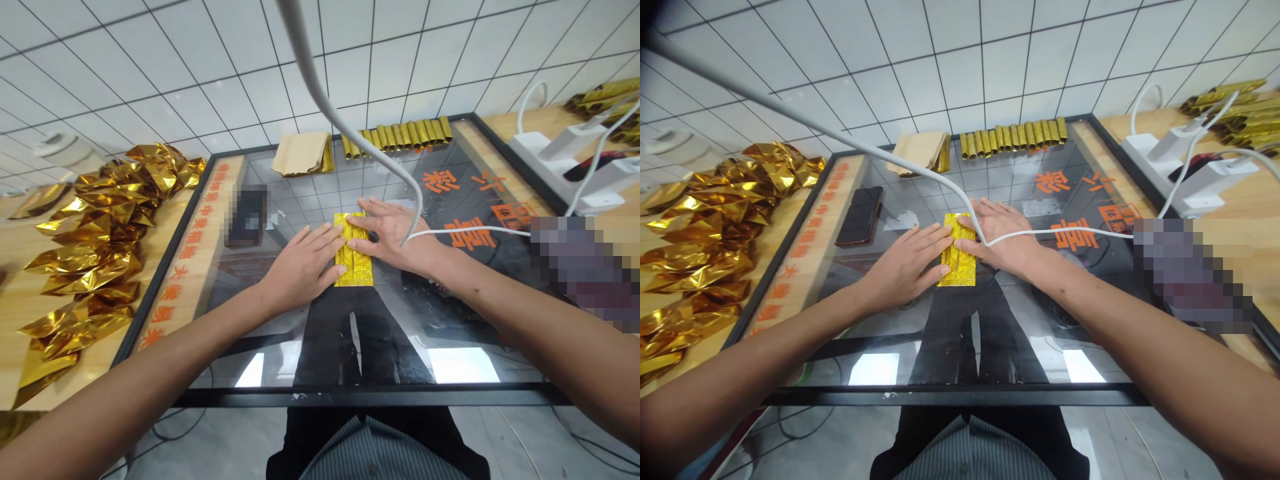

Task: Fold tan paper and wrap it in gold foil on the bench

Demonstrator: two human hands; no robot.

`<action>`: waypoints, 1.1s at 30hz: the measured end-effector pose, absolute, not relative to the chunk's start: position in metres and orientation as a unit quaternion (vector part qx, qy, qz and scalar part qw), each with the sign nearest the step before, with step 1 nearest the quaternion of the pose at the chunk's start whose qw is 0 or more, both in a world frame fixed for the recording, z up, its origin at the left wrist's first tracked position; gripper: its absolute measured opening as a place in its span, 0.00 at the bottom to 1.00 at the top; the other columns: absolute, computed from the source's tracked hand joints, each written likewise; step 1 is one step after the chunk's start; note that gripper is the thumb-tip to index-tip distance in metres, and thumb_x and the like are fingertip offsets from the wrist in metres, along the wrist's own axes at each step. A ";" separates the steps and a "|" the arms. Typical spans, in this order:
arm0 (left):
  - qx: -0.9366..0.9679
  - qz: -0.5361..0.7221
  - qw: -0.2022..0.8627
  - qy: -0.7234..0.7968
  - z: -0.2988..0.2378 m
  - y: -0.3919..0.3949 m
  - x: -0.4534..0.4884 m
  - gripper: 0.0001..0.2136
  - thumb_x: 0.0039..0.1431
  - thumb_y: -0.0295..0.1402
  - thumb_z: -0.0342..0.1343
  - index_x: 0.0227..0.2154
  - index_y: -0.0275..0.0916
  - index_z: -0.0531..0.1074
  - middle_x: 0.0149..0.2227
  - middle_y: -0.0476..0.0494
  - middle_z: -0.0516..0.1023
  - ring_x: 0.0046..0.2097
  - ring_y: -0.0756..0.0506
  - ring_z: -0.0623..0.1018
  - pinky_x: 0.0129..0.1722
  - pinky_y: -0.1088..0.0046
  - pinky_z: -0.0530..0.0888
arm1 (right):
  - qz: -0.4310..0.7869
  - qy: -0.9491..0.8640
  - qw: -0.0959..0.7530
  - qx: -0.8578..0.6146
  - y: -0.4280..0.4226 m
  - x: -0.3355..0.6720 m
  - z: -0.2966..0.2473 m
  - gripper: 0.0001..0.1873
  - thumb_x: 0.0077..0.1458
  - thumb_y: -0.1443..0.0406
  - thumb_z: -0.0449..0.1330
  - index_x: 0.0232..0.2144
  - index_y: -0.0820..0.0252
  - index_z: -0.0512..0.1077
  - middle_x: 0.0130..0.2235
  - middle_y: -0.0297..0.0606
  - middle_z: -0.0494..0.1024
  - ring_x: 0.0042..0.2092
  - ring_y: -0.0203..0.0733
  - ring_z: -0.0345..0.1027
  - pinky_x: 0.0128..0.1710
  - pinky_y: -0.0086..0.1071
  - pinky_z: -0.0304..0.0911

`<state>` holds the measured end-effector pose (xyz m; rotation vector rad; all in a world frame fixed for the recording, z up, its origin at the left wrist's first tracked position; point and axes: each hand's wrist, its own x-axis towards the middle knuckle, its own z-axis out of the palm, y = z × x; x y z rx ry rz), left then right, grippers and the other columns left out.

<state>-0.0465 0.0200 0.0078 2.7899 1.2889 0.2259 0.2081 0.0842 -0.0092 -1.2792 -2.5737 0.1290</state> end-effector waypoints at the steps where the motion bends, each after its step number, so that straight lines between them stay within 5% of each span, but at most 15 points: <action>1: 0.904 0.059 0.027 0.422 0.008 0.021 -0.047 0.24 0.79 0.42 0.50 0.71 0.38 0.68 0.77 0.37 0.64 0.78 0.33 0.62 0.76 0.41 0.61 | 0.046 -0.887 0.129 -0.442 0.084 0.208 -0.008 0.31 0.70 0.47 0.61 0.68 0.53 0.75 0.75 0.44 0.68 0.76 0.61 0.59 0.75 0.56 0.56; 18: 0.905 0.034 -0.016 0.425 0.006 0.055 -0.049 0.28 0.81 0.45 0.41 0.74 0.37 0.64 0.78 0.36 0.62 0.78 0.32 0.61 0.77 0.41 0.55 | 0.071 -0.877 0.134 -0.456 0.083 0.206 -0.006 0.31 0.69 0.45 0.61 0.67 0.48 0.76 0.76 0.40 0.66 0.76 0.60 0.57 0.75 0.58 0.55; 33: 0.964 0.009 -0.008 0.264 0.012 0.049 -0.090 0.25 0.81 0.45 0.46 0.75 0.45 0.64 0.79 0.40 0.58 0.80 0.37 0.57 0.80 0.49 0.50 | 0.067 -0.880 0.134 -0.451 0.084 0.207 -0.008 0.32 0.70 0.45 0.60 0.68 0.53 0.76 0.75 0.45 0.66 0.76 0.62 0.57 0.75 0.58 0.55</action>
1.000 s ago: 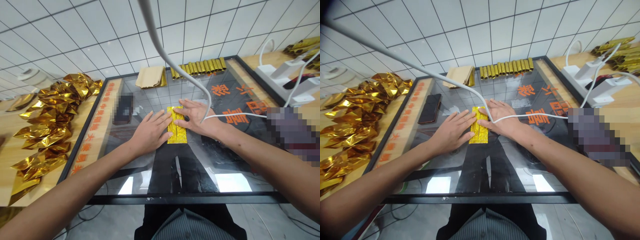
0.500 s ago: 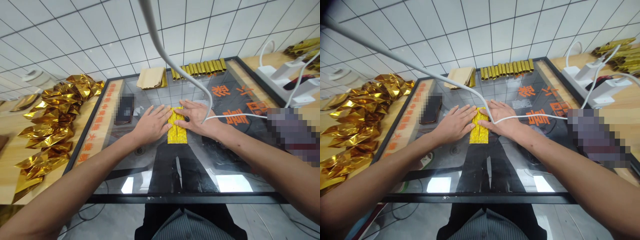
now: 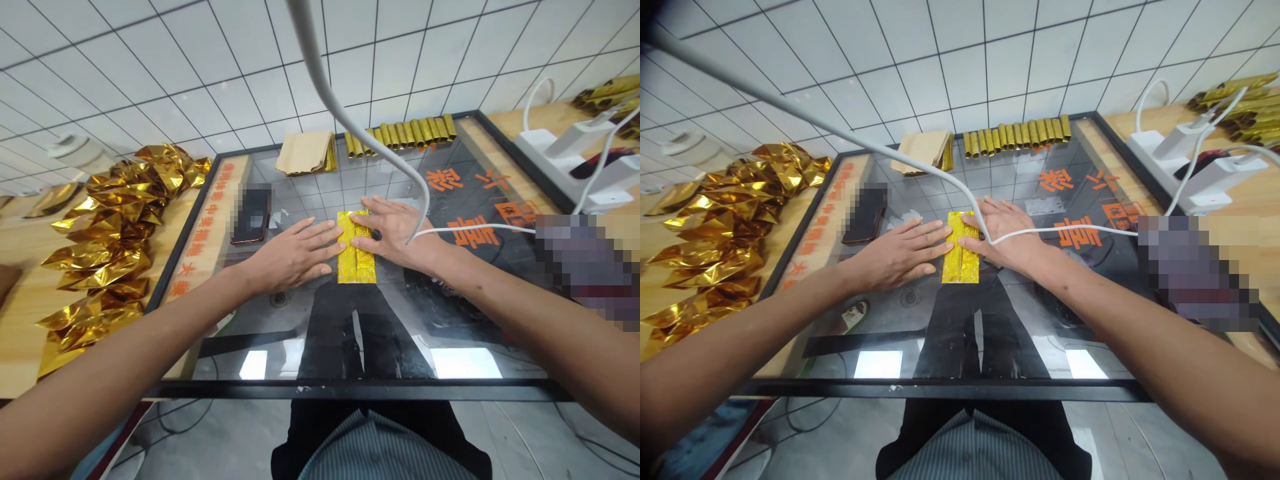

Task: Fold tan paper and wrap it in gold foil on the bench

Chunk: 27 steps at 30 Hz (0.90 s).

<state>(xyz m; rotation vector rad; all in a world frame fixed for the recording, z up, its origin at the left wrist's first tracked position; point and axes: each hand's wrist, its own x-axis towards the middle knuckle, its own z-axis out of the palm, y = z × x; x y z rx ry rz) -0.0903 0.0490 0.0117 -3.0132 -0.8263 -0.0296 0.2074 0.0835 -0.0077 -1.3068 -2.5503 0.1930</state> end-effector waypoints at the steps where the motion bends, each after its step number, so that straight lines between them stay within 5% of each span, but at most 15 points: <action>1: -0.966 -0.009 0.008 -0.258 0.013 0.047 -0.092 0.25 0.81 0.45 0.46 0.74 0.46 0.65 0.79 0.40 0.58 0.80 0.38 0.57 0.80 0.49 0.50 | 0.068 -0.880 0.135 -0.451 0.083 0.208 -0.008 0.32 0.70 0.46 0.60 0.67 0.53 0.76 0.75 0.45 0.66 0.76 0.62 0.57 0.75 0.59 0.55; 11: -0.976 -0.043 -0.017 -0.214 0.017 0.013 -0.098 0.22 0.81 0.44 0.49 0.72 0.47 0.68 0.76 0.44 0.65 0.79 0.40 0.60 0.81 0.52 0.51 | 0.087 -0.873 0.134 -0.461 0.082 0.207 -0.005 0.30 0.69 0.47 0.61 0.68 0.48 0.76 0.75 0.40 0.67 0.77 0.63 0.56 0.76 0.61 0.54; 18: -0.961 -0.125 -0.052 -0.242 0.021 -0.007 -0.073 0.19 0.81 0.38 0.48 0.66 0.42 0.73 0.65 0.37 0.80 0.71 0.38 0.74 0.75 0.51 0.67 | 0.081 -0.874 0.142 -0.457 0.084 0.208 -0.010 0.31 0.70 0.46 0.60 0.67 0.50 0.76 0.75 0.43 0.67 0.77 0.64 0.56 0.75 0.62 0.54; 27: -0.960 -0.122 -0.015 -0.253 0.003 -0.011 -0.047 0.20 0.80 0.41 0.49 0.62 0.32 0.73 0.65 0.26 0.76 0.69 0.31 0.74 0.71 0.46 0.72 | 0.075 -0.880 0.146 -0.445 0.084 0.209 -0.008 0.29 0.70 0.47 0.61 0.66 0.50 0.76 0.75 0.43 0.67 0.76 0.66 0.58 0.74 0.63 0.55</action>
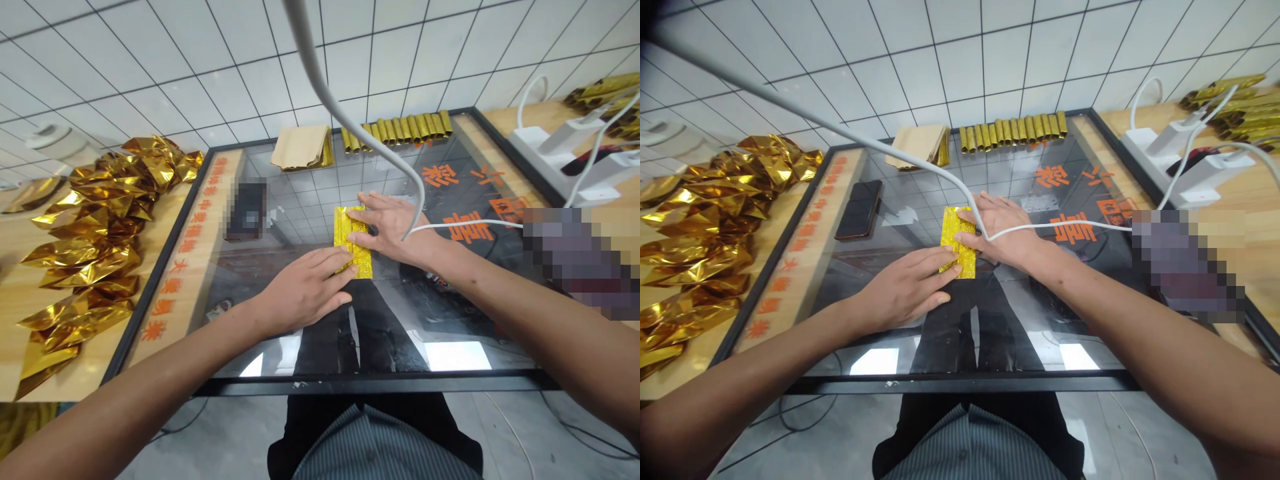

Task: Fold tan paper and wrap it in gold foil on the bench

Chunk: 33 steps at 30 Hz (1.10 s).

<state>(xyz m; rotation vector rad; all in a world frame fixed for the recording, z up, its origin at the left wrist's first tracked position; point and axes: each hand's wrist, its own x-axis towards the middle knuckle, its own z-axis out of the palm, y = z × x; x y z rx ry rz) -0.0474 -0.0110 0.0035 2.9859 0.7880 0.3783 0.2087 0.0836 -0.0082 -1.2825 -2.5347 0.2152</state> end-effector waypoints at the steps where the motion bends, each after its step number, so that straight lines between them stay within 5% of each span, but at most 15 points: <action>1: 0.958 0.124 0.017 0.256 0.002 -0.012 -0.048 0.20 0.80 0.41 0.49 0.62 0.33 0.74 0.65 0.27 0.76 0.69 0.32 0.75 0.71 0.46 0.73 | 0.075 -0.880 0.146 -0.445 0.084 0.209 -0.008 0.29 0.70 0.47 0.61 0.66 0.50 0.76 0.75 0.43 0.67 0.76 0.66 0.58 0.74 0.63 0.55; 13: 0.953 0.141 -0.002 0.269 -0.003 -0.018 -0.047 0.20 0.80 0.41 0.50 0.63 0.34 0.76 0.69 0.38 0.76 0.70 0.36 0.75 0.71 0.53 0.74 | 0.068 -0.884 0.160 -0.435 0.086 0.209 -0.007 0.27 0.69 0.48 0.63 0.64 0.49 0.78 0.72 0.42 0.72 0.74 0.66 0.62 0.73 0.60 0.60; 26: 0.948 0.168 -0.006 0.271 -0.007 -0.018 -0.045 0.22 0.81 0.43 0.49 0.61 0.32 0.78 0.67 0.37 0.78 0.68 0.34 0.77 0.66 0.52 0.76 | 0.080 -0.846 0.207 -0.484 0.102 0.204 -0.005 0.24 0.62 0.48 0.70 0.57 0.47 0.83 0.66 0.38 0.79 0.65 0.65 0.73 0.66 0.64 0.67; 33: 0.947 0.169 0.001 0.275 -0.006 -0.018 -0.046 0.21 0.81 0.43 0.50 0.62 0.36 0.78 0.67 0.38 0.79 0.68 0.36 0.76 0.67 0.53 0.75 | 0.062 -0.831 0.218 -0.507 0.115 0.198 -0.003 0.17 0.61 0.50 0.72 0.49 0.48 0.84 0.58 0.39 0.84 0.58 0.61 0.75 0.60 0.58 0.70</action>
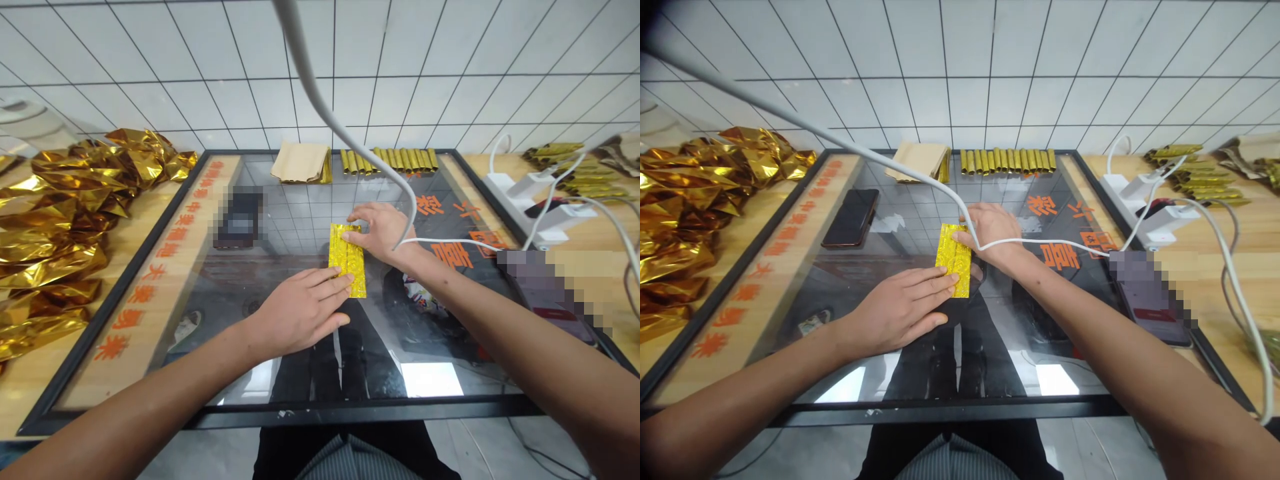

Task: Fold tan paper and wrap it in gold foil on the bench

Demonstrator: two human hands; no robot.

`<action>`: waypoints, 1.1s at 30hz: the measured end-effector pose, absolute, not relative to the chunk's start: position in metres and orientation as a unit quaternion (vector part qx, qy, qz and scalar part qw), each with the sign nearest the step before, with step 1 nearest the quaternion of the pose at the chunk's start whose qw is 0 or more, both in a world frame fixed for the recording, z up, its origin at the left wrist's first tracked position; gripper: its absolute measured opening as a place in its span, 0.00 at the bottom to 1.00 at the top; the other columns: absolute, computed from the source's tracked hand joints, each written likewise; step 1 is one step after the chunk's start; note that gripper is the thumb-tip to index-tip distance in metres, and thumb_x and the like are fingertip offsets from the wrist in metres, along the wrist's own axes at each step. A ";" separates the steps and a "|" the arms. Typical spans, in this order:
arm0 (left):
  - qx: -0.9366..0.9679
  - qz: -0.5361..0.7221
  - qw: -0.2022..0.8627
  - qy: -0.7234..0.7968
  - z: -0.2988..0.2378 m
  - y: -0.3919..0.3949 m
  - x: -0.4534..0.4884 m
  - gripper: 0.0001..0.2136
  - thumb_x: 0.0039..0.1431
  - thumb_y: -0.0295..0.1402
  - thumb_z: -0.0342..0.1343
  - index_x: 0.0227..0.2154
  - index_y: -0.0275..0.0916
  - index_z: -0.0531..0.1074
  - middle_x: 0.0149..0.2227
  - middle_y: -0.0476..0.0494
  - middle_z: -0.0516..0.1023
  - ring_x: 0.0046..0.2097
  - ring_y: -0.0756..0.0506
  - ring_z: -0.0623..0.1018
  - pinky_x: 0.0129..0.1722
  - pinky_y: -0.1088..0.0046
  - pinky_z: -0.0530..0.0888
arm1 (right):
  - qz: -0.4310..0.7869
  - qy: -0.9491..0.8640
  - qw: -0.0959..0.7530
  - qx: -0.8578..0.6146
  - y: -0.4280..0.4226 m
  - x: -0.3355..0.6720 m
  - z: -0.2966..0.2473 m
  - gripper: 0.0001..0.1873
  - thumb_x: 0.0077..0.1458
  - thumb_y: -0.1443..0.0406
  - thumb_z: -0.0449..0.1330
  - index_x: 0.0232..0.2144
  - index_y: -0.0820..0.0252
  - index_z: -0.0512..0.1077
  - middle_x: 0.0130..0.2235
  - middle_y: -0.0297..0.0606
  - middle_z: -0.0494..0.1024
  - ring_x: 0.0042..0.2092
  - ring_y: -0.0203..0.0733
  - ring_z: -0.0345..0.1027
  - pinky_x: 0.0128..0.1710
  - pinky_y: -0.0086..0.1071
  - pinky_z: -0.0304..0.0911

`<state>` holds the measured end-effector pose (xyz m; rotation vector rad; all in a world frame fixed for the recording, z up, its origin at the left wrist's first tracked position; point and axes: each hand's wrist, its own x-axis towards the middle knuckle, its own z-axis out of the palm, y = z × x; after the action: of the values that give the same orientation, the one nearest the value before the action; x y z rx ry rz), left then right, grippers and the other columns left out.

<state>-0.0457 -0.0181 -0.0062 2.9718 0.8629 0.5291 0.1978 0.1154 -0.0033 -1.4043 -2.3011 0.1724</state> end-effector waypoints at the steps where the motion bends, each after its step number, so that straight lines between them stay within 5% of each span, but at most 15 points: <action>1: 0.946 0.169 0.002 0.275 -0.006 -0.018 -0.046 0.21 0.81 0.43 0.49 0.62 0.36 0.78 0.67 0.38 0.79 0.68 0.36 0.76 0.67 0.53 0.75 | 0.056 -0.828 0.218 -0.513 0.119 0.196 -0.003 0.16 0.61 0.50 0.72 0.47 0.48 0.84 0.56 0.40 0.84 0.57 0.61 0.76 0.58 0.57 0.70; 5: 0.945 0.170 0.007 0.279 -0.007 -0.018 -0.046 0.21 0.81 0.43 0.48 0.62 0.36 0.78 0.67 0.38 0.78 0.69 0.36 0.76 0.67 0.53 0.74 | 0.036 -0.808 0.220 -0.546 0.131 0.189 -0.003 0.15 0.63 0.51 0.70 0.46 0.50 0.83 0.53 0.43 0.83 0.55 0.62 0.75 0.54 0.56 0.70; 10: 0.944 0.173 0.000 0.281 -0.009 -0.018 -0.045 0.21 0.82 0.43 0.48 0.62 0.37 0.78 0.67 0.39 0.78 0.69 0.37 0.76 0.68 0.54 0.73 | 0.104 -0.825 0.238 -0.502 0.134 0.200 0.001 0.15 0.69 0.53 0.62 0.48 0.52 0.83 0.55 0.45 0.82 0.59 0.59 0.75 0.62 0.55 0.68; 15: 0.946 0.175 -0.018 0.273 -0.008 -0.018 -0.045 0.22 0.82 0.45 0.47 0.61 0.35 0.78 0.67 0.39 0.79 0.67 0.35 0.77 0.66 0.55 0.74 | 0.173 -0.854 0.232 -0.432 0.102 0.221 0.006 0.34 0.67 0.47 0.65 0.68 0.57 0.74 0.69 0.51 0.73 0.70 0.60 0.67 0.71 0.55 0.61; 19: 0.946 0.178 -0.004 0.273 -0.006 -0.017 -0.045 0.23 0.81 0.46 0.47 0.61 0.35 0.77 0.66 0.38 0.79 0.67 0.34 0.77 0.65 0.54 0.74 | 0.159 -0.854 0.185 -0.459 0.083 0.225 0.002 0.46 0.59 0.46 0.72 0.73 0.52 0.67 0.75 0.52 0.65 0.75 0.66 0.60 0.73 0.61 0.58; 33: 0.948 0.177 0.030 0.264 -0.003 -0.017 -0.046 0.19 0.79 0.46 0.53 0.60 0.40 0.78 0.66 0.36 0.78 0.66 0.34 0.77 0.64 0.50 0.75 | 0.091 -0.843 0.198 -0.491 0.113 0.219 0.005 0.31 0.61 0.54 0.72 0.64 0.51 0.78 0.61 0.47 0.80 0.63 0.62 0.74 0.65 0.58 0.70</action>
<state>-0.0459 -0.0171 -0.0035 2.9219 0.8152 0.5469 0.2193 0.1129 0.0052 -1.3751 -2.3600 0.2556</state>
